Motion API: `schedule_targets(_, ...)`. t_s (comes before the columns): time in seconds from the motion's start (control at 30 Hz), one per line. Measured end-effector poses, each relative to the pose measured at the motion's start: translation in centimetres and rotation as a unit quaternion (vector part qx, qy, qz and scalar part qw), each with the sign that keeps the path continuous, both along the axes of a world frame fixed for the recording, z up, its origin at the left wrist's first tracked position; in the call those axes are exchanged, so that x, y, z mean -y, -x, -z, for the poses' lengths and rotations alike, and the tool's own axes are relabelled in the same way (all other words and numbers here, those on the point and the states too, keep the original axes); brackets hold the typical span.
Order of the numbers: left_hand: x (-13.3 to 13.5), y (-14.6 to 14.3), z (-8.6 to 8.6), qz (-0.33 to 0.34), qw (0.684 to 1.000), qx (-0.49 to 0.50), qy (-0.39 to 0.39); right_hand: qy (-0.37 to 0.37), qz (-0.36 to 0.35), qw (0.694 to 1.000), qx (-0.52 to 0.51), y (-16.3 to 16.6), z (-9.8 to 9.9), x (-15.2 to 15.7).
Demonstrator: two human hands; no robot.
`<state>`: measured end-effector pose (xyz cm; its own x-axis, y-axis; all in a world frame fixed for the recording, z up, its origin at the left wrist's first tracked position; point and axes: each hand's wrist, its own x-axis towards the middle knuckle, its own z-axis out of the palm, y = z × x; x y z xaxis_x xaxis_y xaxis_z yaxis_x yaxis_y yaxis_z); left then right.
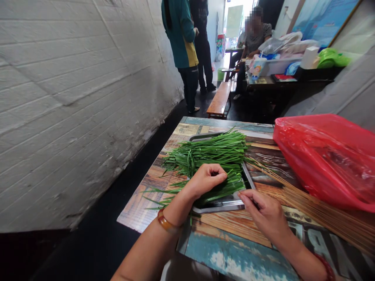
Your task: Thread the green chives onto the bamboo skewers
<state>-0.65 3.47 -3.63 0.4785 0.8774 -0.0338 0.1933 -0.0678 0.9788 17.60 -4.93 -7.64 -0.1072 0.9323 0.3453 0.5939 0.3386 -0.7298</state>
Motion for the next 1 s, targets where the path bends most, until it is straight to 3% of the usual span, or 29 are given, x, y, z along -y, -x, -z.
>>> schedule_targets(0.33,0.07,0.10,-0.44,0.052,0.998,-0.035,0.012,0.007,-0.004,1.000,-0.027,-0.03,-0.04,-0.17)
schedule_targets(0.6,-0.34,0.25,-0.15,-0.032,0.999,0.001,-0.014,0.034,-0.008,0.999,-0.027,-0.45,-0.15,-0.13)
schedule_targets(0.8,-0.30,0.04,0.08,-0.050,0.999,0.020,-0.008,0.021,0.002,0.999,-0.031,-0.05,0.10,-0.02)
schedule_targets(1.0,-0.38,0.62,-0.29,0.015,0.997,0.052,0.057,0.022,0.004,0.999,-0.036,0.11,-0.08,-0.08)
